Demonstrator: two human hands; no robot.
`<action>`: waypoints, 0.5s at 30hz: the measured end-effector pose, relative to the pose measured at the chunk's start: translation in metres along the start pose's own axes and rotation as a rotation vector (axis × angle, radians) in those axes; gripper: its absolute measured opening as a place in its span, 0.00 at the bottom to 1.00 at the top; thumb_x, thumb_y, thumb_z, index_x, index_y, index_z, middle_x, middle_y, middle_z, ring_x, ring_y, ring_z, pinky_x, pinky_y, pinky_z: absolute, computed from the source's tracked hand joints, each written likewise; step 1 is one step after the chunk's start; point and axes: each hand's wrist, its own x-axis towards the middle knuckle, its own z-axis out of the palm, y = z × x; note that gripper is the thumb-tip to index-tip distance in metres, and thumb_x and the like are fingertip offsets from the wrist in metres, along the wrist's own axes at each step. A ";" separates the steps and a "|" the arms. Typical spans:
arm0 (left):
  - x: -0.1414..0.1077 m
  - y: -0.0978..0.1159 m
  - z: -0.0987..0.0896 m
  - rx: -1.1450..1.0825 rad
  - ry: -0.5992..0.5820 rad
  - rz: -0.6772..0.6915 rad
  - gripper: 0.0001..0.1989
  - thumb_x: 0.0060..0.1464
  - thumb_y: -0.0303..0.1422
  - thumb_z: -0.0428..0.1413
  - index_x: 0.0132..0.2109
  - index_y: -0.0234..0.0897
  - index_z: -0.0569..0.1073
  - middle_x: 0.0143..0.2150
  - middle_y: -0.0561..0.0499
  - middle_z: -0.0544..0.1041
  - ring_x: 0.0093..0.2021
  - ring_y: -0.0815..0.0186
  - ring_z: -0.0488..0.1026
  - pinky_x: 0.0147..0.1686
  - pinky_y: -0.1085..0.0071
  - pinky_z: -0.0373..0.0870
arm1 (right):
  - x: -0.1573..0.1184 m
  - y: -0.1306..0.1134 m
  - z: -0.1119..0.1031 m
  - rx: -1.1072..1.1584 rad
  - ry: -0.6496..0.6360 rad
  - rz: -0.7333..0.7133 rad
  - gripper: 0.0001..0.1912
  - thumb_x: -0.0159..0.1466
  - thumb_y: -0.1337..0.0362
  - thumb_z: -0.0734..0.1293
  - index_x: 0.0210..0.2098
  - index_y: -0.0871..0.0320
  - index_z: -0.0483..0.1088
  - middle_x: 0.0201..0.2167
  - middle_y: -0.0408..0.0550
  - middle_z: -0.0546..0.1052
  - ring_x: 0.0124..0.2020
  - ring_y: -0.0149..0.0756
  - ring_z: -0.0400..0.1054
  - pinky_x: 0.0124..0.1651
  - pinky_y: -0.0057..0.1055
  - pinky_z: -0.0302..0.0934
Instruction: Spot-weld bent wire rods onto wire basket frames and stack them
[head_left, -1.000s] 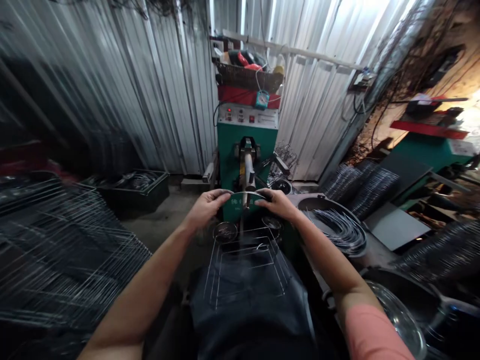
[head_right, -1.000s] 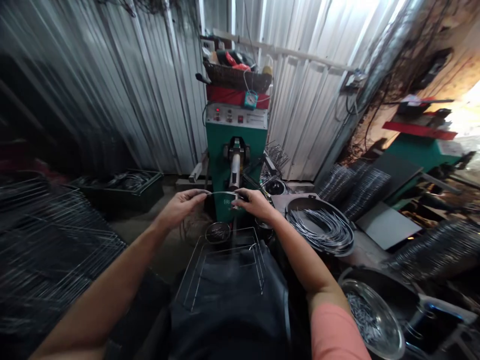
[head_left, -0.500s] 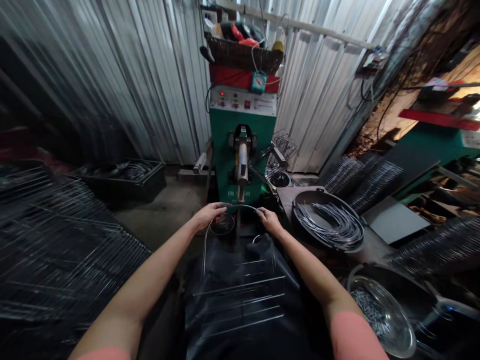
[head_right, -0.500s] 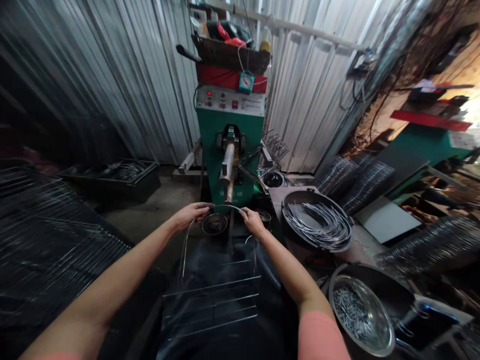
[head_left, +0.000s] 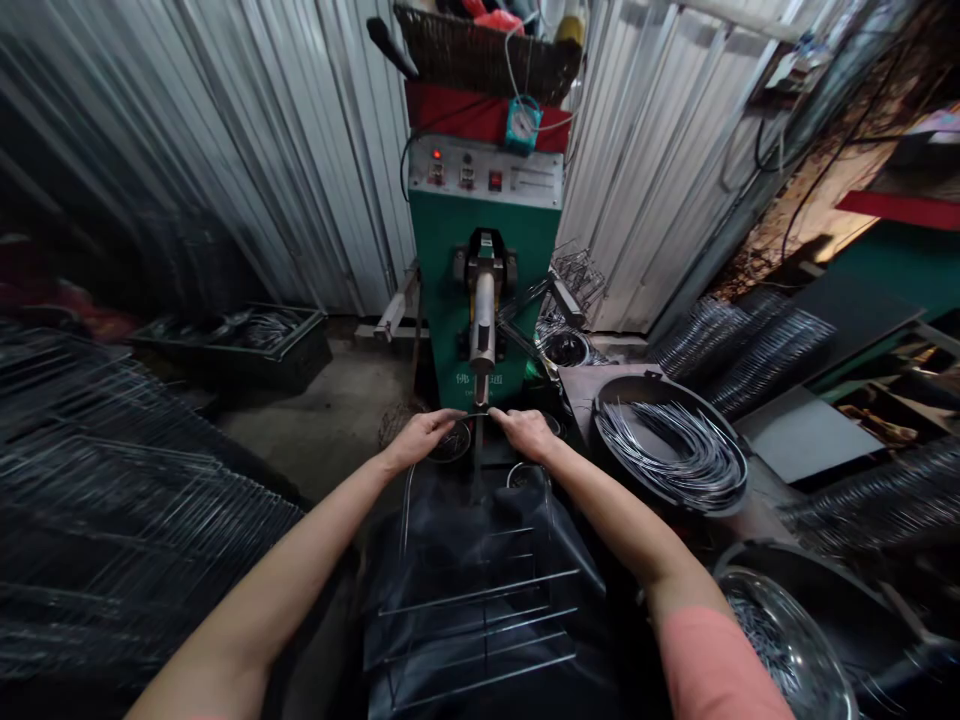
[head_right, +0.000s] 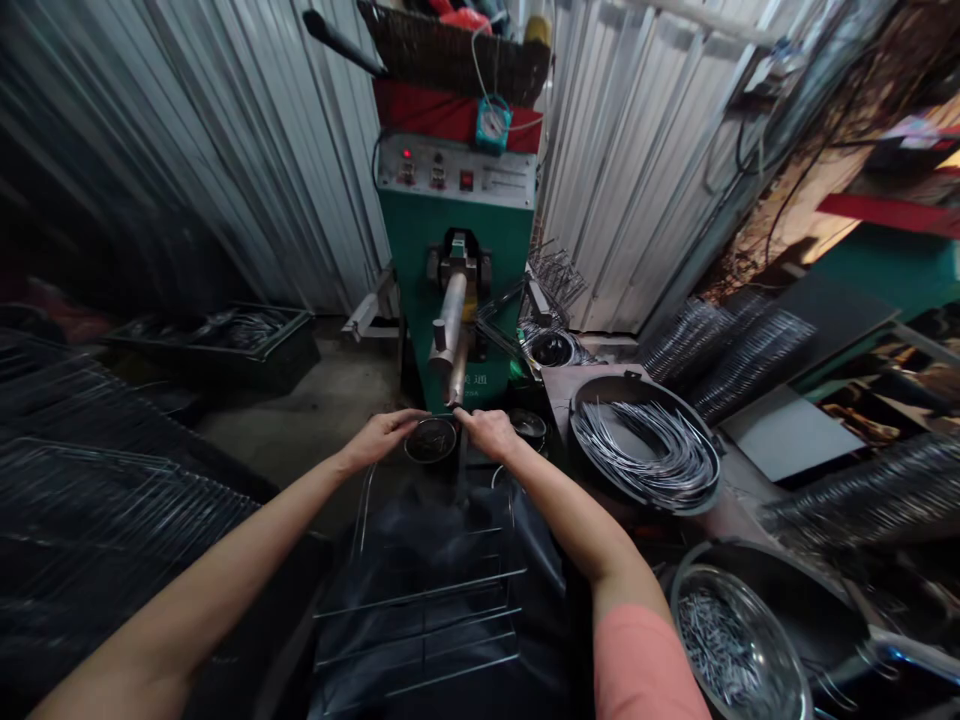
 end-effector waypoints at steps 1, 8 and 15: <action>0.001 -0.002 0.000 0.046 0.004 0.011 0.23 0.56 0.43 0.46 0.52 0.34 0.71 0.48 0.46 0.76 0.48 0.61 0.72 0.51 0.66 0.65 | 0.000 -0.002 -0.001 -0.038 -0.016 -0.010 0.23 0.67 0.68 0.51 0.61 0.54 0.53 0.41 0.56 0.74 0.39 0.43 0.71 0.37 0.32 0.63; 0.011 0.000 0.004 0.661 -0.032 0.036 0.21 0.58 0.30 0.43 0.56 0.37 0.68 0.45 0.42 0.76 0.41 0.60 0.74 0.42 0.68 0.68 | 0.006 0.001 0.002 -0.023 -0.057 -0.015 0.23 0.66 0.71 0.51 0.60 0.57 0.54 0.45 0.57 0.72 0.41 0.42 0.71 0.39 0.31 0.63; 0.029 0.014 -0.003 0.811 -0.125 -0.023 0.20 0.57 0.27 0.43 0.55 0.41 0.68 0.42 0.43 0.77 0.38 0.59 0.74 0.35 0.69 0.66 | 0.022 0.018 0.011 0.156 -0.010 0.026 0.19 0.68 0.64 0.52 0.56 0.54 0.60 0.45 0.52 0.74 0.43 0.40 0.70 0.39 0.29 0.59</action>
